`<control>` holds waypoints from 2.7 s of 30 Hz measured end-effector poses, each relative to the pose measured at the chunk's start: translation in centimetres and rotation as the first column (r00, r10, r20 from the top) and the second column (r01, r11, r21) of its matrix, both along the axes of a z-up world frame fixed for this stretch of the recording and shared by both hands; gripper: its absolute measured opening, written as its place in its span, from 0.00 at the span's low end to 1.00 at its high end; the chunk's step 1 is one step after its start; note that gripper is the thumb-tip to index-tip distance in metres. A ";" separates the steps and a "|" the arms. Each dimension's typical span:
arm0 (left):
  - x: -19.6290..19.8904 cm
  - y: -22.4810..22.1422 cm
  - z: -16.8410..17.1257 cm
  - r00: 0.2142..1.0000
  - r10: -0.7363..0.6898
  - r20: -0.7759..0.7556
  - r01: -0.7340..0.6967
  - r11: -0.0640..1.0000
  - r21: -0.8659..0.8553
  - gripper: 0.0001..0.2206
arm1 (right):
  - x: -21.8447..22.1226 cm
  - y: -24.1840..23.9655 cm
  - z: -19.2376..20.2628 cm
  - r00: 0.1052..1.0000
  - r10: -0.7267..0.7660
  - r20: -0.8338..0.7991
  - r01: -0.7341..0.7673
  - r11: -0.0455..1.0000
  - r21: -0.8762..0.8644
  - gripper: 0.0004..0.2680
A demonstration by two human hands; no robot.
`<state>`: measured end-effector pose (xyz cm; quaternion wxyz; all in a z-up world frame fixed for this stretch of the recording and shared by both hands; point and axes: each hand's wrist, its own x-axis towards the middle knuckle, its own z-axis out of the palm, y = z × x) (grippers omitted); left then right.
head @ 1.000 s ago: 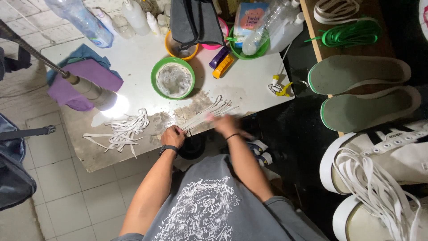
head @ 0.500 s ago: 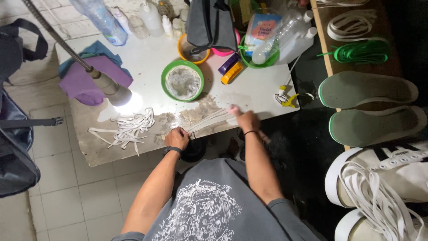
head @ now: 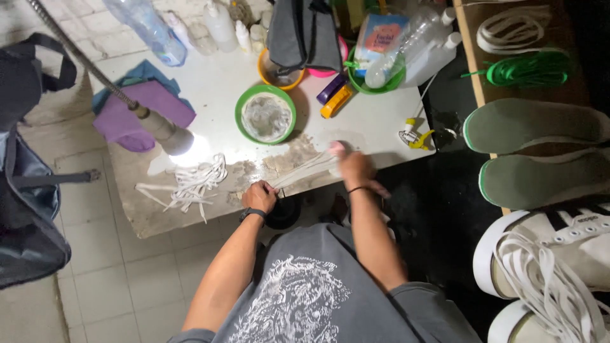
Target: Brushing a bundle of white shoelaces with a cleaning brush and solution on a workbench to remove dirt.
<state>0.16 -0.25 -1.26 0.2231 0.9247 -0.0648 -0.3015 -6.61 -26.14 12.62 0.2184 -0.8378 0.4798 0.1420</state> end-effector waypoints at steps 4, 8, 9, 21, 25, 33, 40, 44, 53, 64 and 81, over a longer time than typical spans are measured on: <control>0.0 0.2 0.2 0.999 -0.029 -0.016 0.030 0.999 0.022 0.07 | 2.3 8.0 -4.9 0.974 0.227 -0.024 -0.218 0.955 0.203 0.28; 0.3 0.1 -0.7 0.999 -0.047 -0.020 0.047 0.998 0.036 0.07 | -1.2 0.7 -6.7 0.996 0.091 0.001 -0.090 0.975 0.205 0.26; 0.2 0.3 -1.3 0.999 -0.034 -0.016 0.034 0.999 0.040 0.08 | -2.7 -2.6 -8.9 1.000 0.002 0.011 -0.003 0.995 0.098 0.29; 0.1 0.6 -2.0 0.999 -0.045 0.009 0.045 0.999 0.020 0.08 | -2.8 -0.5 -5.8 0.999 0.040 -0.021 -0.038 0.995 0.095 0.29; 0.2 0.3 -1.2 0.998 -0.059 0.016 0.059 0.998 0.016 0.07 | -0.8 1.5 -2.6 1.000 0.003 -0.019 -0.003 1.000 -0.013 0.25; 0.0 0.6 -1.2 0.999 -0.050 -0.007 0.050 0.999 0.012 0.09 | -4.2 0.5 -2.4 0.996 -0.078 0.049 0.071 0.989 0.132 0.25; -0.2 0.4 -0.1 0.999 -0.046 0.005 0.046 0.999 0.022 0.08 | -0.8 8.2 -1.1 0.991 0.107 0.085 -0.125 0.962 0.242 0.27; -0.3 0.5 -0.1 0.999 -0.049 0.011 0.049 0.999 -0.003 0.07 | -4.6 2.0 -5.0 0.999 0.044 0.006 -0.045 0.984 0.172 0.25; -0.1 0.7 -1.0 0.999 -0.042 -0.001 0.042 0.999 0.010 0.07 | -1.9 7.7 -6.5 0.989 0.144 0.038 -0.149 0.966 0.212 0.21; -0.2 0.6 -0.8 0.999 -0.048 0.002 0.048 0.999 0.016 0.08 | -1.3 7.9 -3.7 0.990 0.094 0.105 -0.109 0.983 0.148 0.22; 0.2 1.4 -5.0 0.922 -0.343 0.180 0.328 0.938 0.111 0.11 | -4.7 1.6 -3.1 1.000 0.013 -0.005 -0.012 0.994 0.112 0.29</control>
